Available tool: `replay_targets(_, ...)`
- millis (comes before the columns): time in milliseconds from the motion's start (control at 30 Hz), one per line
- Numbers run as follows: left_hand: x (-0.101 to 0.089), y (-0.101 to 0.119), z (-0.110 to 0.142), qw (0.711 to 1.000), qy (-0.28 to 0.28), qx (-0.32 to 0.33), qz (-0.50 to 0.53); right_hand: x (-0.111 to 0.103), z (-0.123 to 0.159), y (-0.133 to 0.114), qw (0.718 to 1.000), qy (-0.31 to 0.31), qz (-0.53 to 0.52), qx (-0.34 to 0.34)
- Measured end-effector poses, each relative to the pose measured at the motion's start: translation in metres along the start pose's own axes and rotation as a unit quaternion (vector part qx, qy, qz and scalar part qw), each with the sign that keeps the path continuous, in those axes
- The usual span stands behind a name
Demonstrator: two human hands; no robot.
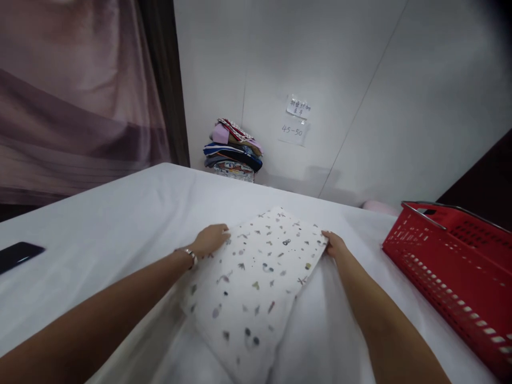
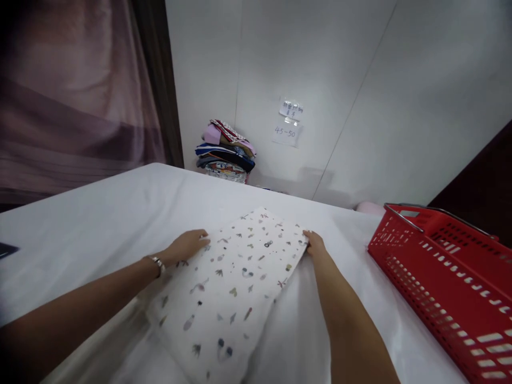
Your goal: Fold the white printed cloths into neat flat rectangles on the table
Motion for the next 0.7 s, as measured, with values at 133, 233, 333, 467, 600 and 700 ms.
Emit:
replay_targets(133,-0.012,0.022,-0.053,0.999,0.004,0.046,-0.018,-0.036,0.038,0.030,0.997,0.033,-0.066,0.023)
replay_targets(233,0.000,0.037,-0.082,0.998,-0.009,0.066,-0.014,-0.055,0.066,0.056,0.986,0.044,-0.142,0.076)
replay_targets(333,0.018,0.036,-0.093,0.997,-0.014,0.081,-0.007,-0.066,0.079,0.069,0.980,0.022,-0.156,0.125)
replay_targets(467,0.014,-0.006,-0.070,0.994,0.046,0.099,0.000,-0.070,0.068,0.060,0.989,-0.031,-0.051,0.137)
replay_targets(600,-0.017,-0.072,-0.004,0.993,0.112,-0.004,-0.023,-0.066,0.041,0.045,0.983,-0.028,0.120,0.136)
replay_targets(700,-0.029,-0.090,0.049,0.989,0.114,-0.098,-0.005,-0.061,0.027,0.032,0.968,0.001,0.234,0.095)
Point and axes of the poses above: each hand's wrist, its own z-axis away from the middle knuckle, its own x-axis out of the palm, y = z × x, the point moved 5 cm from there along -z, towards the middle knuckle, and after that the axes turned 5 degrees about z, right-handed, at the moved point
